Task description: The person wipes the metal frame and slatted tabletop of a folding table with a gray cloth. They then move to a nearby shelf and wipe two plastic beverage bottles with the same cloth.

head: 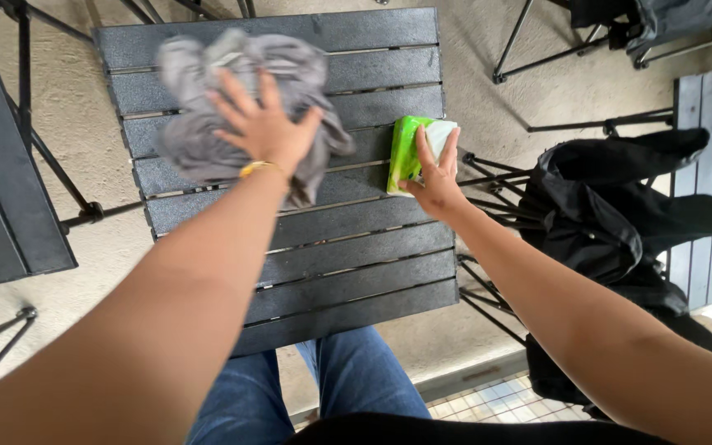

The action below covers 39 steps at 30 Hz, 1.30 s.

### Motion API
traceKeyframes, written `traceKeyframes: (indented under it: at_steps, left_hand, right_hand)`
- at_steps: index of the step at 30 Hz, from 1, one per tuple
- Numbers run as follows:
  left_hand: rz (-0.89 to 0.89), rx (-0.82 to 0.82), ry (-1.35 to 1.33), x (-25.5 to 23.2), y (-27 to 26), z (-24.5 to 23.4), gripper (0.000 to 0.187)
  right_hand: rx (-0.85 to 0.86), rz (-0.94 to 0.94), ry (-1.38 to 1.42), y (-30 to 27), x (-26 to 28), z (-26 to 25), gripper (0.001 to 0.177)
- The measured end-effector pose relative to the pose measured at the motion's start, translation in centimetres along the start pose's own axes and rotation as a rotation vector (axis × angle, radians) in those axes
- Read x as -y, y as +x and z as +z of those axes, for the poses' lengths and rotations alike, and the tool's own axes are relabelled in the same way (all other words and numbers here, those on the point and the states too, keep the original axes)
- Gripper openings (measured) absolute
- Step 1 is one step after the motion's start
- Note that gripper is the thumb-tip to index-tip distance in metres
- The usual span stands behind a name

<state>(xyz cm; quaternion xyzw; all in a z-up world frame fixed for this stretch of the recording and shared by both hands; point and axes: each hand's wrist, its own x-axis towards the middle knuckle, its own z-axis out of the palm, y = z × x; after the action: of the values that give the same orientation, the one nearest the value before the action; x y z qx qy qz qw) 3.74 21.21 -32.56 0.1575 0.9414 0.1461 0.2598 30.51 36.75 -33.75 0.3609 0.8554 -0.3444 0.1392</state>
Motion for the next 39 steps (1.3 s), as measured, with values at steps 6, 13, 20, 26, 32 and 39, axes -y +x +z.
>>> traceKeyframes:
  at_steps: [6, 13, 20, 26, 32, 39]
  left_hand:
    - [0.432, 0.346, 0.155, -5.7, -1.9, 3.4, 0.089]
    - [0.319, 0.132, 0.115, 5.0, 3.0, -2.3, 0.076]
    - [-0.021, -0.135, 0.065, 11.4, 4.1, -7.2, 0.087]
    - [-0.067, -0.203, -0.015, 2.3, 4.2, -0.3, 0.088]
    - [0.373, 0.256, -0.105, -13.3, 3.5, 7.9, 0.071]
    - [0.562, 0.505, 0.025, -15.1, 4.2, 7.8, 0.064]
  right_hand:
    - [0.126, 0.087, -0.035, 3.2, 3.4, -0.6, 0.117]
    - [0.123, 0.042, -0.019, 3.6, 3.5, -1.3, 0.117]
    - [0.147, 0.058, -0.014, 3.2, 3.5, -1.3, 0.117]
    - [0.154, 0.105, -0.049, 3.3, 4.4, -1.4, 0.120]
    - [0.161, 0.100, -0.055, 3.5, 3.5, -0.8, 0.115]
    - [0.193, 0.137, -0.061, 3.5, 3.6, -0.9, 0.115]
